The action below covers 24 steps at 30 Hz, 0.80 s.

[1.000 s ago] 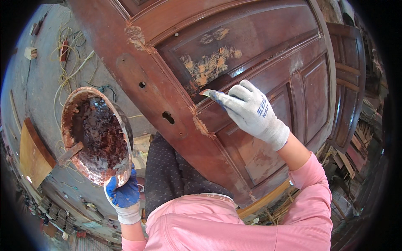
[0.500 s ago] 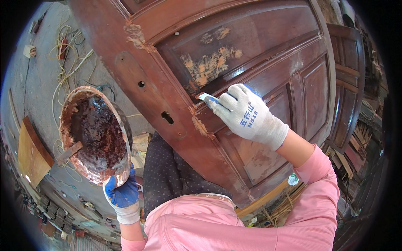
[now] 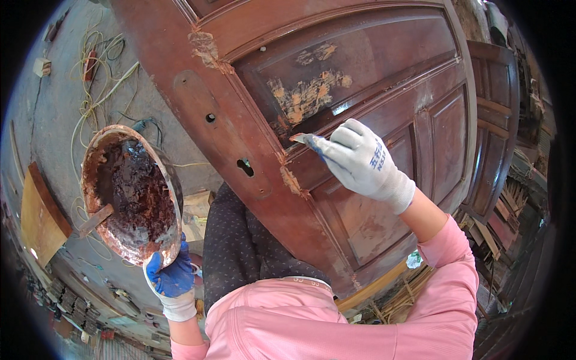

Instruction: The person applies glue to a damaged area on a wooden door and then uses a putty knife to fill the area with a dark paste. The person smooths the paste into the damaged area.

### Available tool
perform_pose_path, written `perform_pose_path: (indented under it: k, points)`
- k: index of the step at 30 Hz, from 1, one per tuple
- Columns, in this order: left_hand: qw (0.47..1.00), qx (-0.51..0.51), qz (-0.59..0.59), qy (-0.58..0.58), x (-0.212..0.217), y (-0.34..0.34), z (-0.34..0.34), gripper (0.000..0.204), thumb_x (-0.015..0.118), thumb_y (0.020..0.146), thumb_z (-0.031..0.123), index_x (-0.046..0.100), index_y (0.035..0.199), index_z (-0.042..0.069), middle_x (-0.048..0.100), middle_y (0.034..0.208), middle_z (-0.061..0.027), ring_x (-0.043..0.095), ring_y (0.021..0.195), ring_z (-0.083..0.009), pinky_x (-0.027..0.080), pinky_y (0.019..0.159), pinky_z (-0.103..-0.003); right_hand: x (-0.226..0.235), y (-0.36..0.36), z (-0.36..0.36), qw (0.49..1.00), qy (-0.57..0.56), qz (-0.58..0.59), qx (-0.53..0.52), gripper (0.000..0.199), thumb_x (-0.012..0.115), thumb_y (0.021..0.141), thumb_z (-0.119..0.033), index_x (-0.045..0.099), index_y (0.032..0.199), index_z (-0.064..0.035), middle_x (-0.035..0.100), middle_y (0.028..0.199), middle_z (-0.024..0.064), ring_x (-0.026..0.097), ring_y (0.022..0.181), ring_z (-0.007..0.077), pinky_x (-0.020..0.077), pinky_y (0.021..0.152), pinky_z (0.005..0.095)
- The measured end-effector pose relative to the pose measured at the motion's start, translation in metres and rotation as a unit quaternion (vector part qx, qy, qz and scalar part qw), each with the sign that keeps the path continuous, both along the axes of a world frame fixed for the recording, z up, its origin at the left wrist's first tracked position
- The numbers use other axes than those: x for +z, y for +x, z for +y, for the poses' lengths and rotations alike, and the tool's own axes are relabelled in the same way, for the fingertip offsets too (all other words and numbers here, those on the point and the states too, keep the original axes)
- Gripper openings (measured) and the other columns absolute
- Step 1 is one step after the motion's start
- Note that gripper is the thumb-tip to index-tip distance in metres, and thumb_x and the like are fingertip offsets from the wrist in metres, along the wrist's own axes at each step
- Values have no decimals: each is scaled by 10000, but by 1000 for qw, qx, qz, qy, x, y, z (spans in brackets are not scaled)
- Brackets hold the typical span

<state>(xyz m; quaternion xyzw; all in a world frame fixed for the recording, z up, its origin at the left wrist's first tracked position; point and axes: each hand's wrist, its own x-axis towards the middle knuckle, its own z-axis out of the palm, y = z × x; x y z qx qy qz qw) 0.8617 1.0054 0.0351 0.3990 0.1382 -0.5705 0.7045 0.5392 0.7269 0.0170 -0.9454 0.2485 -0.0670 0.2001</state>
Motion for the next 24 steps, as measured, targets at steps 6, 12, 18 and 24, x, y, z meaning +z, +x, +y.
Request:
perform_pose_path:
  k: [6,12,18,24]
  points:
    - [1000,6,4,12,3,-1,0,523,592,970,135,476,1444,-55,623,1363,-256,663,1202,-393,598,1011,-466,-6,-3,-1,991,-108,43,72,542,644,825,-150,673,1362,-85,484,853,13,528,843,201,509,806,331]
    - [1000,11,15,8,5,-4,0,558,611,950,136,471,1465,-25,613,1381,-243,653,1217,-395,592,1018,-480,15,8,-2,985,-94,113,91,517,580,877,-192,653,1368,-48,545,912,24,559,894,223,504,872,365]
    - [995,33,-29,89,3,-8,7,589,626,928,131,463,1475,-12,600,1405,-227,642,1229,-411,587,1017,-493,25,16,3,991,-28,126,43,416,622,889,-141,679,1289,-41,611,913,44,594,904,247,503,867,373]
    - [994,38,-22,102,0,-9,15,577,629,930,140,472,1466,-7,604,1407,-213,648,1219,-406,579,1026,-501,21,21,15,997,29,13,-76,349,694,852,-90,717,1199,-67,615,875,58,601,863,259,501,829,389]
